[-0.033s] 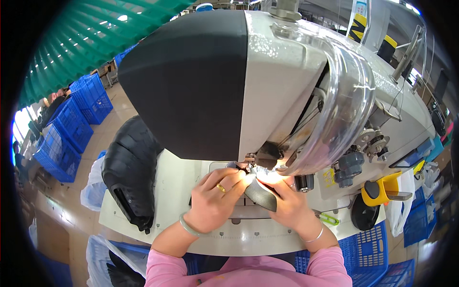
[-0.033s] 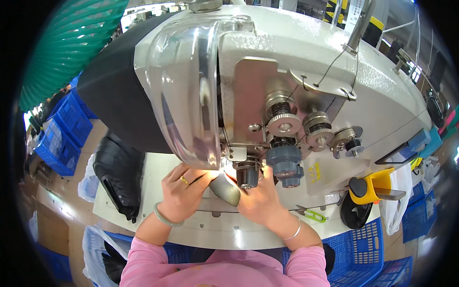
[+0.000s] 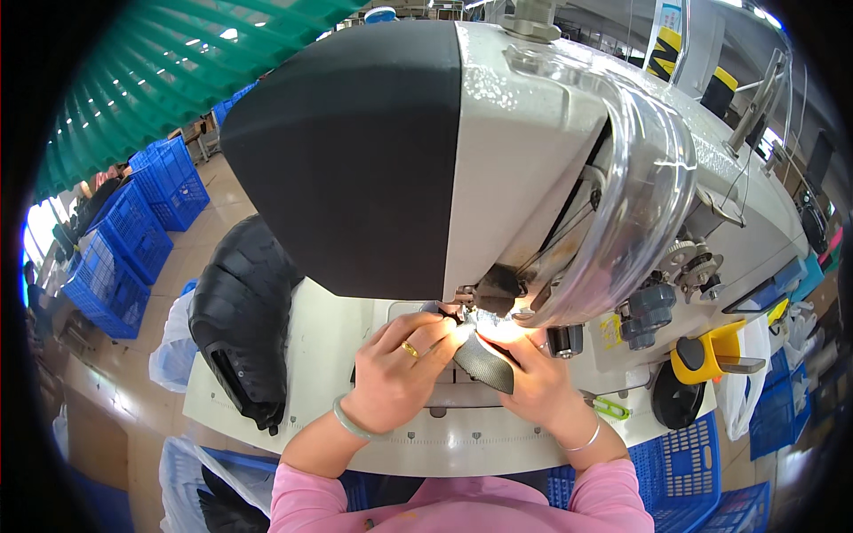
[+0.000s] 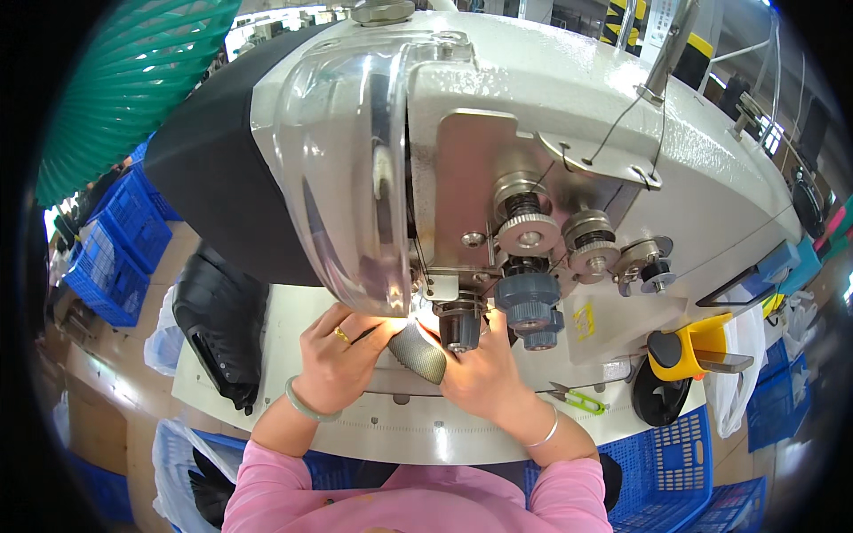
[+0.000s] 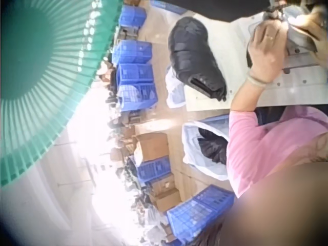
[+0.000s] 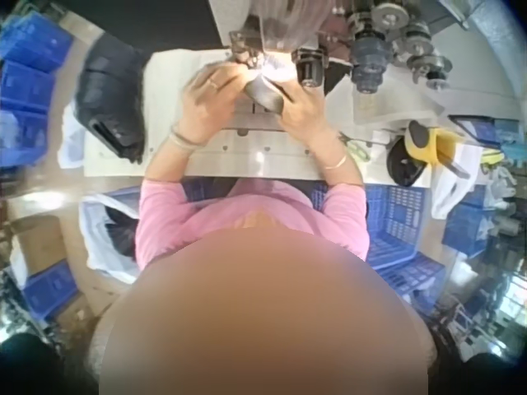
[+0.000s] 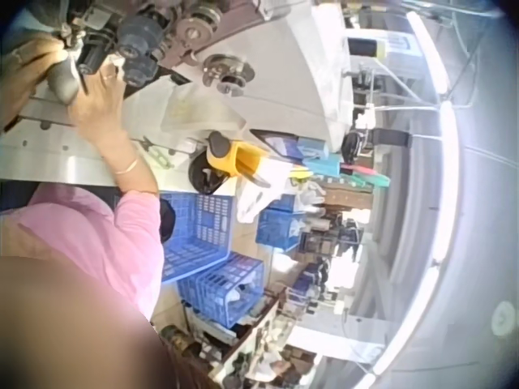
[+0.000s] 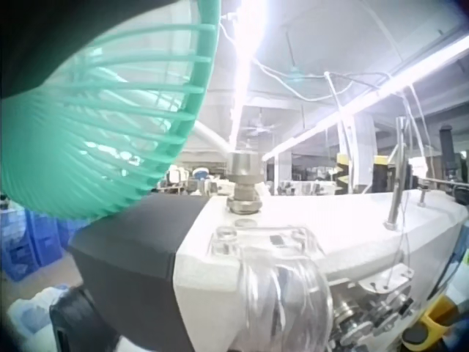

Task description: Stitch the upper part of a shoe using an industrial sewing machine.

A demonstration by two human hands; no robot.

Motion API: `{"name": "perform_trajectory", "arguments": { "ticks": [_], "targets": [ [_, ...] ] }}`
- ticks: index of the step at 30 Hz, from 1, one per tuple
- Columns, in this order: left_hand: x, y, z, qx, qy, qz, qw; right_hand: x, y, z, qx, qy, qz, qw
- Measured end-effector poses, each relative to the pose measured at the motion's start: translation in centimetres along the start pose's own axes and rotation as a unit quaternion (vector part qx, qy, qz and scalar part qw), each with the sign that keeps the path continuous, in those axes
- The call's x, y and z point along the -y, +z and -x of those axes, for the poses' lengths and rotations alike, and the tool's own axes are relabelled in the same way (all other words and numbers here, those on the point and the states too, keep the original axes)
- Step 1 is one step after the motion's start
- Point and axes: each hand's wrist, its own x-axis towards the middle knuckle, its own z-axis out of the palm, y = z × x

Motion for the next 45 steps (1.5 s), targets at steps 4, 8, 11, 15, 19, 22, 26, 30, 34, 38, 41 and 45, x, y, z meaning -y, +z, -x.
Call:
{"name": "perform_trajectory", "arguments": {
  "ticks": [4,8,11,15,19,22,26,30,34,38,41,45],
  "targets": [
    [0.0,-0.2,-0.1,0.009,-0.012,-0.006,1.000,0.0,0.2,0.3,0.006,-0.003,0.003,1.000],
    [0.0,-0.4,-0.1,0.012,-0.015,0.004,1.000,-0.1,0.2,0.4,-0.003,-0.015,0.035,0.999],
    [0.1,-0.4,-0.1,0.018,-0.017,0.012,1.000,-0.1,0.2,0.2,-0.008,-0.020,0.039,0.999],
    [0.2,-0.5,-0.2,0.033,-0.017,0.022,0.999,0.2,0.0,-0.2,-0.008,-0.015,0.040,0.999],
    [0.3,-0.5,-0.2,0.029,-0.011,0.023,0.999,0.5,-0.5,-0.5,0.003,-0.009,0.064,0.998],
    [0.3,-0.4,-0.1,0.030,-0.013,0.020,0.999,0.6,-0.5,-0.7,-0.004,0.000,0.057,0.998],
    [0.2,-0.6,0.0,0.045,-0.018,0.011,0.999,0.6,-0.2,-0.5,-0.008,0.003,0.056,0.998],
    [-0.1,-0.6,-0.1,0.040,-0.013,0.007,0.999,0.4,0.4,-0.5,-0.032,-0.017,0.047,0.998],
    [-0.4,-0.3,-0.1,0.001,0.005,0.004,1.000,0.5,0.6,-0.3,-0.042,0.001,0.041,0.998],
    [0.3,0.1,-0.2,-0.035,-0.097,0.077,0.992,0.6,0.3,-0.1,-0.004,0.020,0.024,1.000],
    [0.6,0.2,-0.2,-0.034,-0.127,0.090,0.987,0.5,0.2,-0.1,-0.006,0.023,0.022,0.999],
    [-0.1,0.5,0.1,-0.034,-0.095,0.040,0.994,0.7,0.0,0.2,0.000,0.030,0.010,0.999]
  ]
}}
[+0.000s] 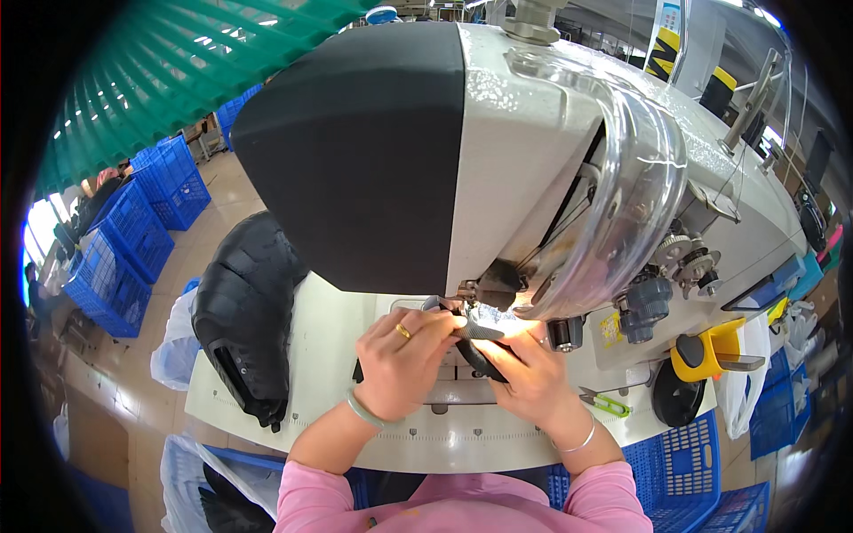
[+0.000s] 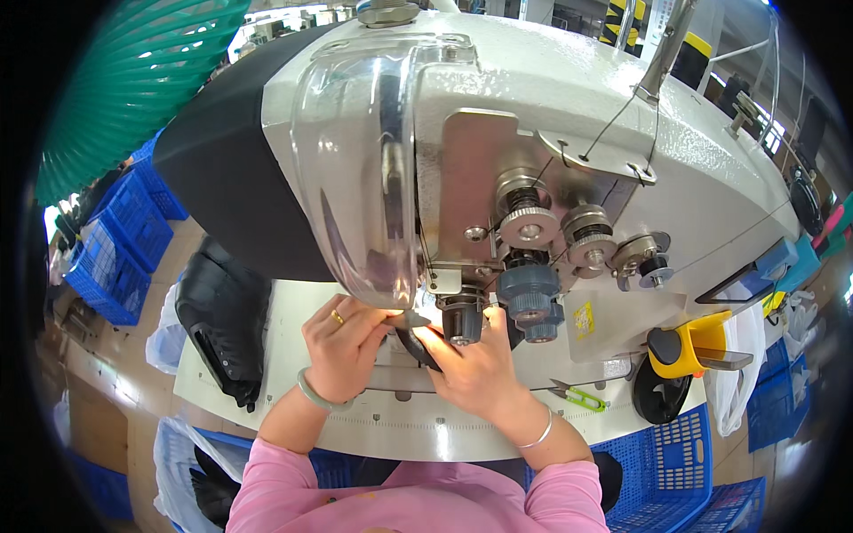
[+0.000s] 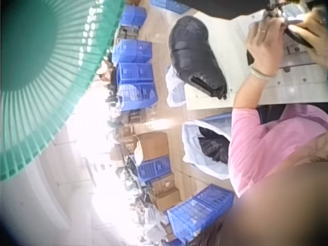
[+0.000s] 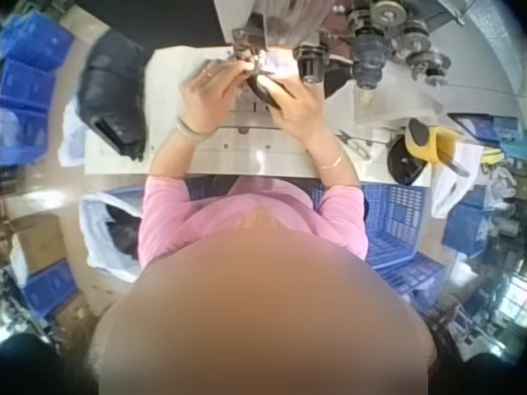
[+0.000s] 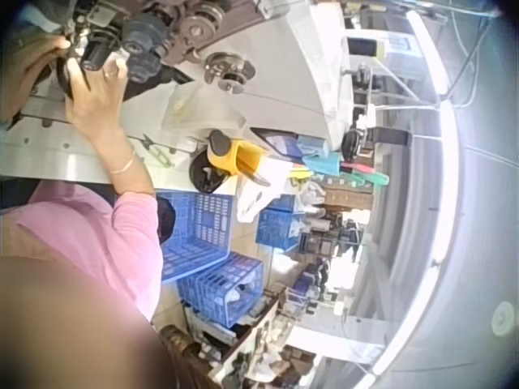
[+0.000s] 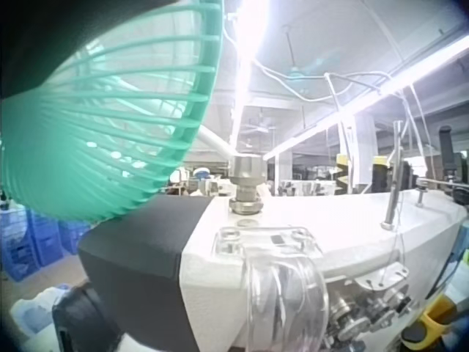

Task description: Stitch the upper part of a shoe using an industrial sewing machine.

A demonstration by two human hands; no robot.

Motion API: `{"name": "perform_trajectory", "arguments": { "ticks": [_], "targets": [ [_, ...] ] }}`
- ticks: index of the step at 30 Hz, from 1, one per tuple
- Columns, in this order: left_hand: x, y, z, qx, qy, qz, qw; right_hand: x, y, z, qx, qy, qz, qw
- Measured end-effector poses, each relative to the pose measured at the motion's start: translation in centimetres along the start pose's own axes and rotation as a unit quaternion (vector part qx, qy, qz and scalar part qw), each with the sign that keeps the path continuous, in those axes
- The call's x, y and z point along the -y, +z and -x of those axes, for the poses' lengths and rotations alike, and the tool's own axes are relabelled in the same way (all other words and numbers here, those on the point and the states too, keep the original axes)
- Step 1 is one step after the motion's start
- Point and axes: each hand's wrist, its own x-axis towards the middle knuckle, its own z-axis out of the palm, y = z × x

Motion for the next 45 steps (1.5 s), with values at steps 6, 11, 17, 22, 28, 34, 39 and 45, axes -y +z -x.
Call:
{"name": "perform_trajectory", "arguments": {
  "ticks": [6,11,17,22,28,34,39,45],
  "targets": [
    [-0.8,0.0,0.5,0.007,0.101,-0.070,0.992,0.3,0.2,-0.2,-0.023,0.005,-0.018,1.000],
    [-1.0,-0.3,0.5,0.030,0.106,-0.089,0.990,0.7,-0.2,-0.4,-0.012,0.009,-0.010,1.000],
    [-1.1,-0.7,0.2,0.041,0.080,-0.063,0.994,1.2,-0.3,-0.8,-0.031,0.013,0.021,0.999],
    [-1.2,-0.8,0.1,0.059,0.068,-0.069,0.994,1.4,0.0,-0.7,-0.037,0.031,0.013,0.999],
    [-1.2,-0.6,0.3,0.046,0.071,-0.087,0.993,1.4,0.2,-0.7,-0.048,0.038,0.035,0.998],
    [0.5,0.1,-0.5,0.009,-0.025,0.055,0.998,1.7,0.3,-1.0,-0.008,0.054,0.006,0.999],
    [-0.5,1.7,-0.4,-0.067,-0.009,0.017,0.998,1.5,0.6,-0.6,-0.003,0.056,-0.008,0.998],
    [0.0,-0.1,-0.2,0.041,0.093,-0.042,0.994,0.7,0.4,-0.1,-0.011,0.036,-0.061,0.997]
  ]
}}
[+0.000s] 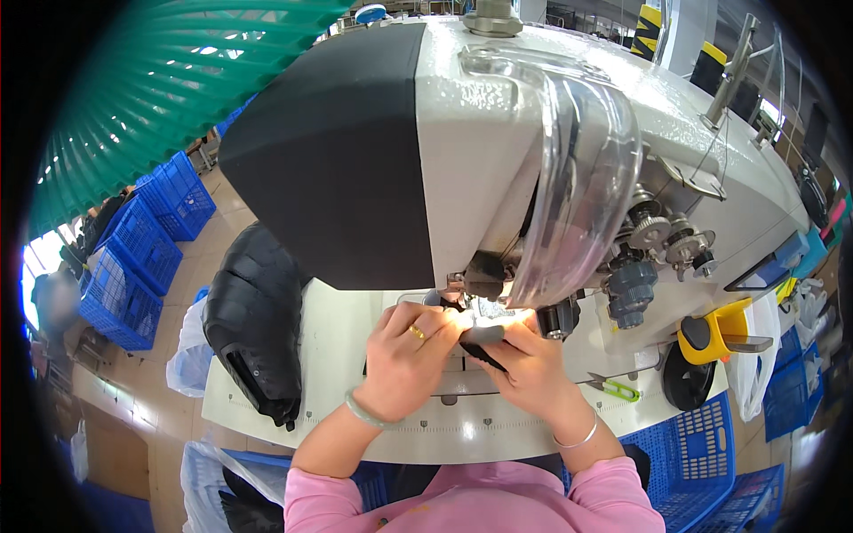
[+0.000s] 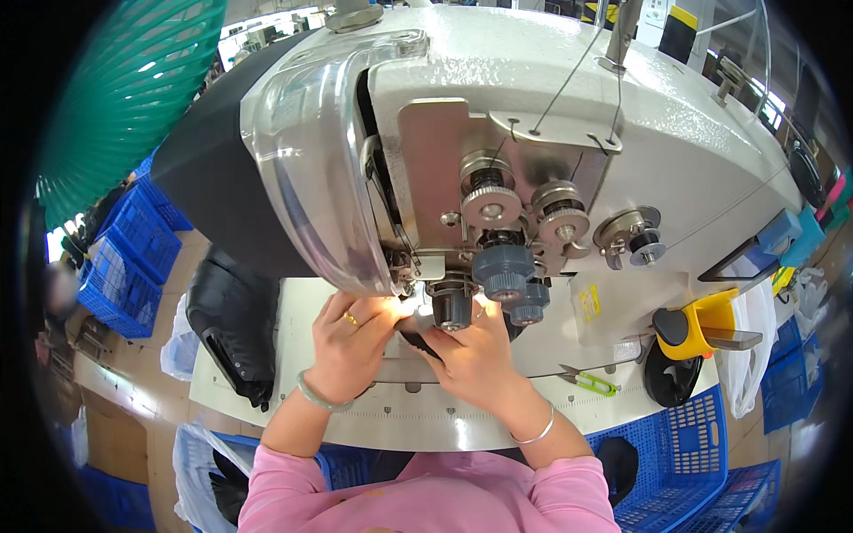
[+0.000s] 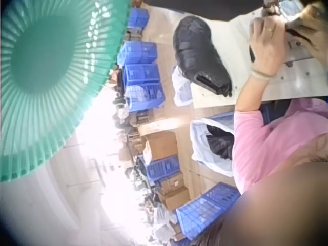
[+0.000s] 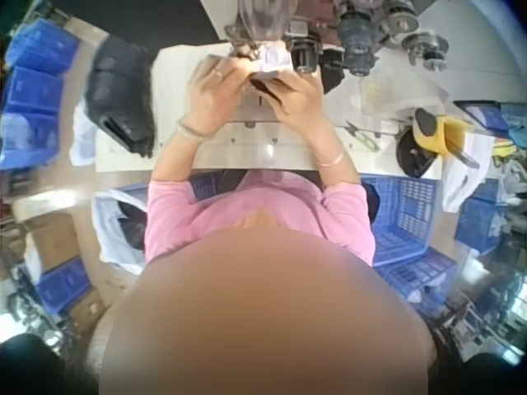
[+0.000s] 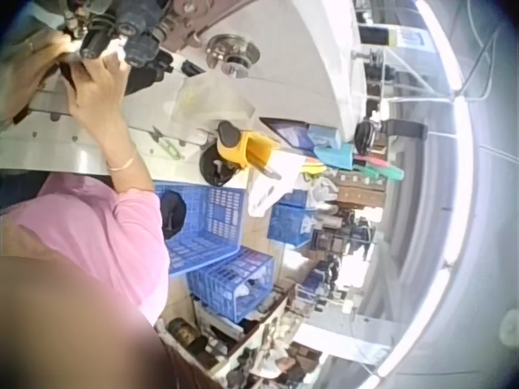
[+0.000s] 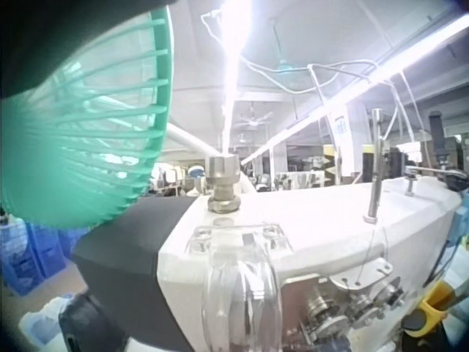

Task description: Stitch the upper part of a shoe using an industrial sewing machine.

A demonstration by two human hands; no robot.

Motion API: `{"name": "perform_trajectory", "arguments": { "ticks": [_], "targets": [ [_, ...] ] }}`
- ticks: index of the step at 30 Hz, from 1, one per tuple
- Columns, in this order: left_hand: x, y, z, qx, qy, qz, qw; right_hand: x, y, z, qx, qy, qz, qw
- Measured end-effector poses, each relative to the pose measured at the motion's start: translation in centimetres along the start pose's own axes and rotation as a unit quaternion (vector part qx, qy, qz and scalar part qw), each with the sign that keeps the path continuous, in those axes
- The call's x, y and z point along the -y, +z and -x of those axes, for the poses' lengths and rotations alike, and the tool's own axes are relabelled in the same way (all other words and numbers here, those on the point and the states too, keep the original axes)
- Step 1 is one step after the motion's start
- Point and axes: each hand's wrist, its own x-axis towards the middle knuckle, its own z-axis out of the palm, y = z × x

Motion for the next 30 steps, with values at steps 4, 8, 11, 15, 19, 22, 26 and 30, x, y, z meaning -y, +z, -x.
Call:
{"name": "perform_trajectory", "arguments": {
  "ticks": [4,8,11,15,19,22,26,30],
  "targets": [
    [0.3,-0.5,0.0,0.029,0.029,0.000,0.999,0.2,-0.7,0.5,0.041,0.039,-0.006,0.998],
    [-0.8,-0.7,-0.2,0.046,0.002,-0.039,0.998,0.5,-0.8,0.6,0.047,0.056,0.026,0.997],
    [-1.1,-1.1,-0.4,0.078,0.004,-0.075,0.994,0.4,-0.8,0.6,0.038,0.043,0.040,0.998],
    [-1.2,-1.3,-0.8,0.088,0.015,-0.079,0.993,0.1,-0.7,0.5,0.021,0.020,0.072,0.997],
    [-1.2,-1.2,-1.0,0.096,0.006,-0.076,0.992,0.4,-0.8,0.5,0.030,0.017,0.077,0.996],
    [-0.9,-1.3,-1.1,0.092,0.006,-0.067,0.993,0.8,-1.0,0.3,0.046,0.034,0.098,0.994],
    [-0.7,-1.4,-1.2,0.093,0.003,-0.060,0.994,1.1,-0.8,-0.1,0.024,0.022,0.081,0.996],
    [-0.3,-1.4,-1.1,0.097,0.015,-0.053,0.994,1.2,-0.6,0.0,0.021,0.023,0.075,0.997]
  ]
}}
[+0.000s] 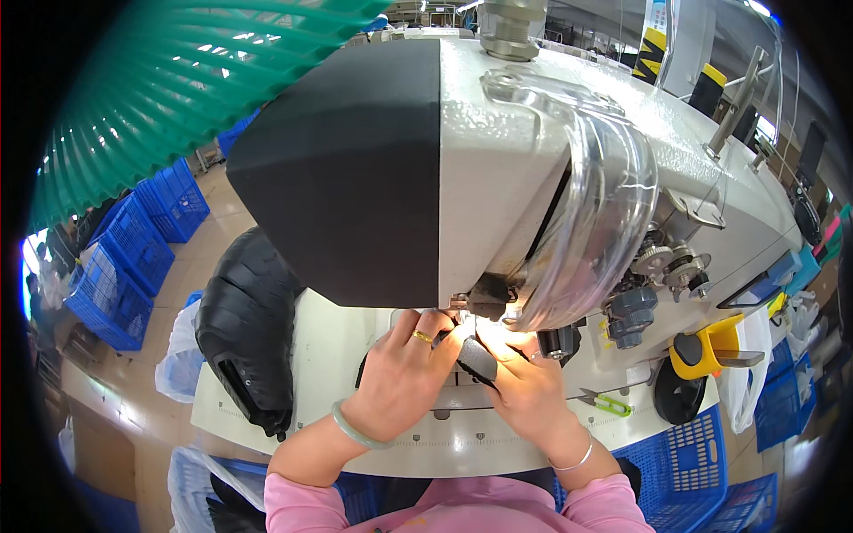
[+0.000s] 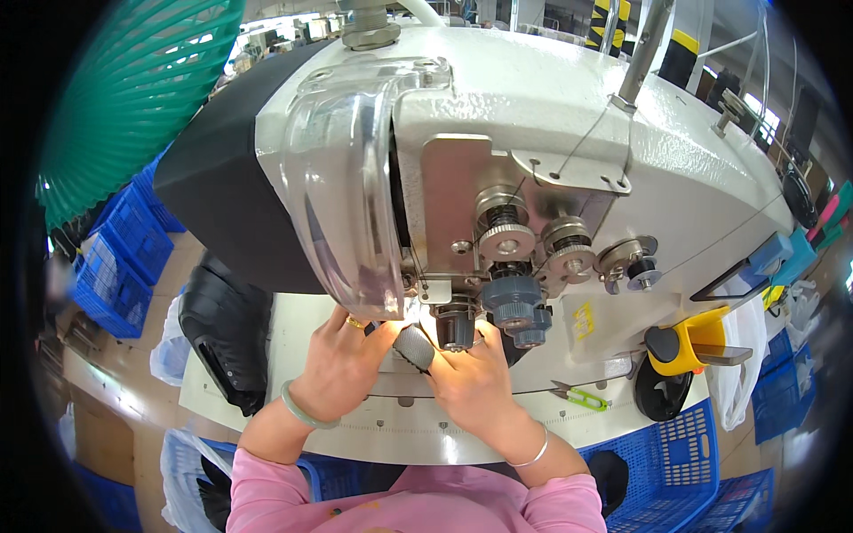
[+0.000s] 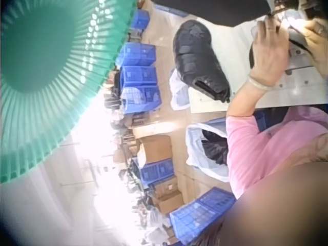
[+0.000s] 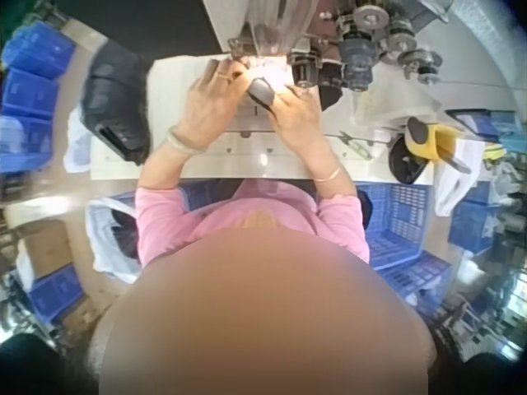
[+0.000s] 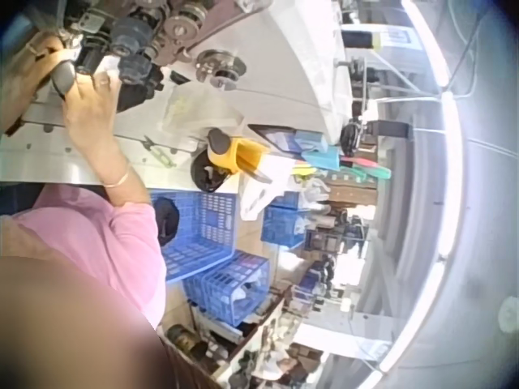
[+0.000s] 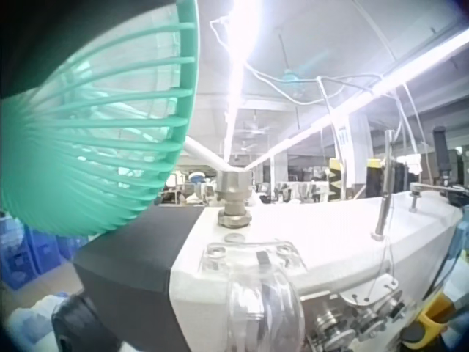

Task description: Stitch the upper part of a shoe using an industrial sewing machine.

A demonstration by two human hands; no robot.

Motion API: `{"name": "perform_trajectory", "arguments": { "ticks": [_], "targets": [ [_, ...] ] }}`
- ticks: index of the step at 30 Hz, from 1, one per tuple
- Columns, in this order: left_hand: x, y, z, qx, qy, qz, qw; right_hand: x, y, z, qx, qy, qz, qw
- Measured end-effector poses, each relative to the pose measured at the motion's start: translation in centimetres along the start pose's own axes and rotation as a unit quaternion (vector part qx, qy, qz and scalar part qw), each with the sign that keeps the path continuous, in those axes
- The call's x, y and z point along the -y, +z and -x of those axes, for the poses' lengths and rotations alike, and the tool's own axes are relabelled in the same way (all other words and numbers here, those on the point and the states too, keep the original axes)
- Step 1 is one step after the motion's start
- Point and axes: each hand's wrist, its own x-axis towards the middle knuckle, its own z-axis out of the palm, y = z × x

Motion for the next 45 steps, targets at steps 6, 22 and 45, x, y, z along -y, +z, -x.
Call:
{"name": "perform_trajectory", "arguments": {
  "ticks": [6,22,45],
  "targets": [
    [0.2,0.0,0.4,0.010,0.019,0.005,1.000,0.1,-0.2,0.1,0.026,0.007,0.019,0.999],
    [0.1,0.1,0.3,-0.017,0.023,0.015,0.999,0.4,-0.7,-0.3,0.029,0.023,0.003,0.999],
    [1.4,1.4,0.1,-0.104,-0.063,0.155,0.980,0.1,0.8,-0.9,-0.034,0.040,-0.039,0.998]
  ]
}}
